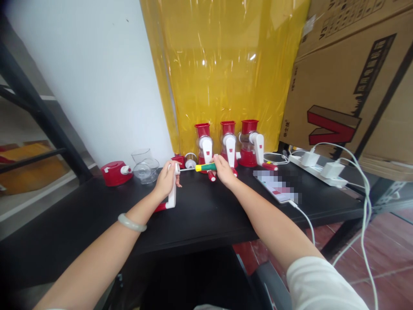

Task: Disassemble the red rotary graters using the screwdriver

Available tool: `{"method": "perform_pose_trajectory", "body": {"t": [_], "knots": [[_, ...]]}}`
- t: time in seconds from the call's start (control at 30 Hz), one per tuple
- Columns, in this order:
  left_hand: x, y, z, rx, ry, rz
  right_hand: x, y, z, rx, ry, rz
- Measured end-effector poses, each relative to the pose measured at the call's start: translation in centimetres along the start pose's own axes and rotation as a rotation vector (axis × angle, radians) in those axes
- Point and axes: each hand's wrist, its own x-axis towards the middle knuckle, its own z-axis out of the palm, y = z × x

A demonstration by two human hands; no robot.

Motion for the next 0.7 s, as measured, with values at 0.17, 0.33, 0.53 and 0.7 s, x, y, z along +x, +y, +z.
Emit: {"method": "perform_pose_trajectory", "body": {"t": [0.17, 0.33, 0.53, 0.7], "knots": [[-0.04, 0.14, 0.02, 0.0, 0.009, -0.003, 0.18, 0.19, 0.26, 0.085, 0.076, 0.047], [-0.14, 0.08, 0.09, 0.014, 0.003, -0.011, 0.35, 0.52, 0.44, 0.208, 0.085, 0.108], [-0.07, -0.01, 0.04, 0.03, 0.007, -0.007, 0.09, 0.07, 0.08, 0.07, 0.056, 0.034], [0.02, 0.22, -0.02, 0.01, 0.024, -0.024, -0.23, -0.42, 0.24, -0.019, 0.058, 0.059]]}}
